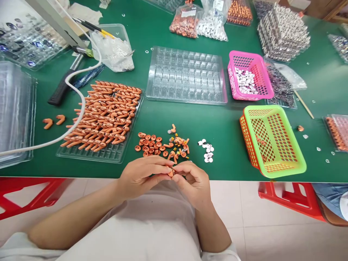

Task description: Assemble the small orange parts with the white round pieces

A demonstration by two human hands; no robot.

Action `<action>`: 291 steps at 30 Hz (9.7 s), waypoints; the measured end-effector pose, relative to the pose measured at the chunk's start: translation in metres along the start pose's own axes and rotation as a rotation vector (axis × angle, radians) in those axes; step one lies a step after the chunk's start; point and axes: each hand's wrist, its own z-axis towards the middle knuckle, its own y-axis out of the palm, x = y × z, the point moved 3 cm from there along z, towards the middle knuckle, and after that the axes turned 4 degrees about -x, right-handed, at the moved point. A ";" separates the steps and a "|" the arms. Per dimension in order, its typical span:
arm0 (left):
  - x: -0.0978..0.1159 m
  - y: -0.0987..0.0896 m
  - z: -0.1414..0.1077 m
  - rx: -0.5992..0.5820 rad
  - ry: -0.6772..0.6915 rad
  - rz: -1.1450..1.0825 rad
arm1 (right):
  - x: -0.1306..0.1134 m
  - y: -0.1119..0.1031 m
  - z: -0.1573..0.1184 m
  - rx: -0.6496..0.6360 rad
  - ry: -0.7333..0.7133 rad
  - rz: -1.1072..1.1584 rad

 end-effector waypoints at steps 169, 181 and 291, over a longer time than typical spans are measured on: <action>-0.007 0.000 -0.008 -0.076 0.181 0.233 | -0.003 0.010 0.002 0.022 -0.270 -0.438; -0.003 0.001 -0.010 -0.057 0.193 0.252 | -0.006 0.012 0.002 0.038 -0.291 -0.426; 0.007 0.000 0.013 -0.032 -0.077 0.104 | -0.011 0.001 0.013 0.113 0.017 0.034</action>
